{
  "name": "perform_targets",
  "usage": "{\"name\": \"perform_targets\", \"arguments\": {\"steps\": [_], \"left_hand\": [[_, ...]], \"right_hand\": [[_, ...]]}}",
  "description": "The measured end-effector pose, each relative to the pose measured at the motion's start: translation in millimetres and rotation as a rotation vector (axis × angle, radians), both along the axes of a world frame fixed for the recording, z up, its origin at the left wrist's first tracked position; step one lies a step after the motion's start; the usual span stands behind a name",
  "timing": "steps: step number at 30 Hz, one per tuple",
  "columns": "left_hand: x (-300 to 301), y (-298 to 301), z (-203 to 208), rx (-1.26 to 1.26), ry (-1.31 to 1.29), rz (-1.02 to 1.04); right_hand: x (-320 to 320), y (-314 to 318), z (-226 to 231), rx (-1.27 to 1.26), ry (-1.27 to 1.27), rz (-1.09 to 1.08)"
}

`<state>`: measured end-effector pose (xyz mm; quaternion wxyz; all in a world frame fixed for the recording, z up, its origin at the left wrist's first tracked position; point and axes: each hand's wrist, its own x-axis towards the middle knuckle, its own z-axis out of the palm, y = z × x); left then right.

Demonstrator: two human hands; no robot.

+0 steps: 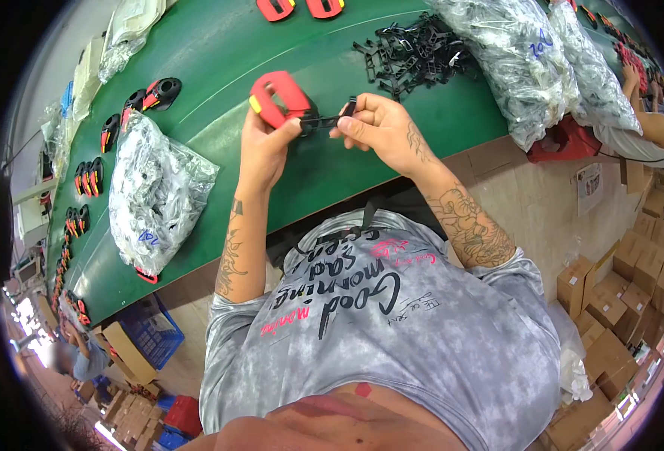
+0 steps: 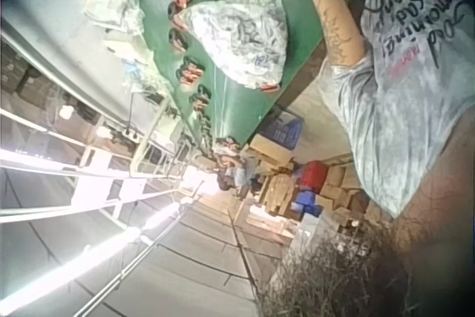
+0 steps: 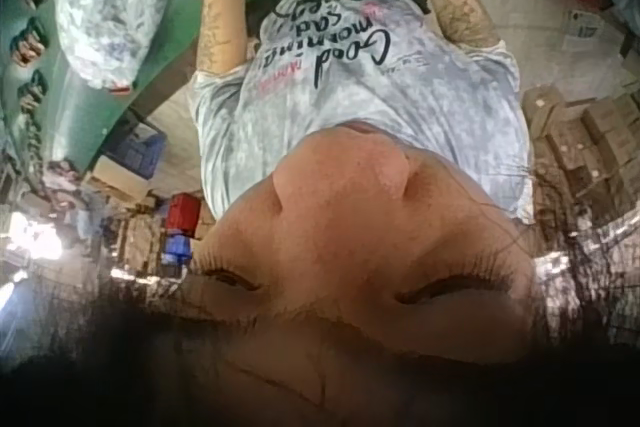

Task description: Assembling plastic clips and components onto a housing on a production line.

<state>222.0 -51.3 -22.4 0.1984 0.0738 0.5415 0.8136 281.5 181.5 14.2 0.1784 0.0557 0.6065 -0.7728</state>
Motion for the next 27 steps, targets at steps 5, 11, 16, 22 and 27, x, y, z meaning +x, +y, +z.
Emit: {"name": "perform_targets", "arguments": {"steps": [5, 11, 16, 22, 27], "left_hand": [[14, 34, 11, 0.525, -0.363, 0.061], [15, 37, -4, 0.231, -0.118, 0.033], [8, 32, -3, 0.066, -0.191, -0.145], [16, 34, -25, 0.219, -0.233, -0.001], [14, 27, -32, 0.287, -0.172, -0.072]], "right_hand": [[7, -25, -23, -0.15, 0.032, -0.176], [-3, 13, -16, -0.203, -0.01, -0.272], [-19, 25, -10, 0.28, 0.1, -0.346], [-4, -4, -10, 0.641, 0.253, -0.199], [-12, -17, -36, 0.602, 0.302, -0.363]]}}
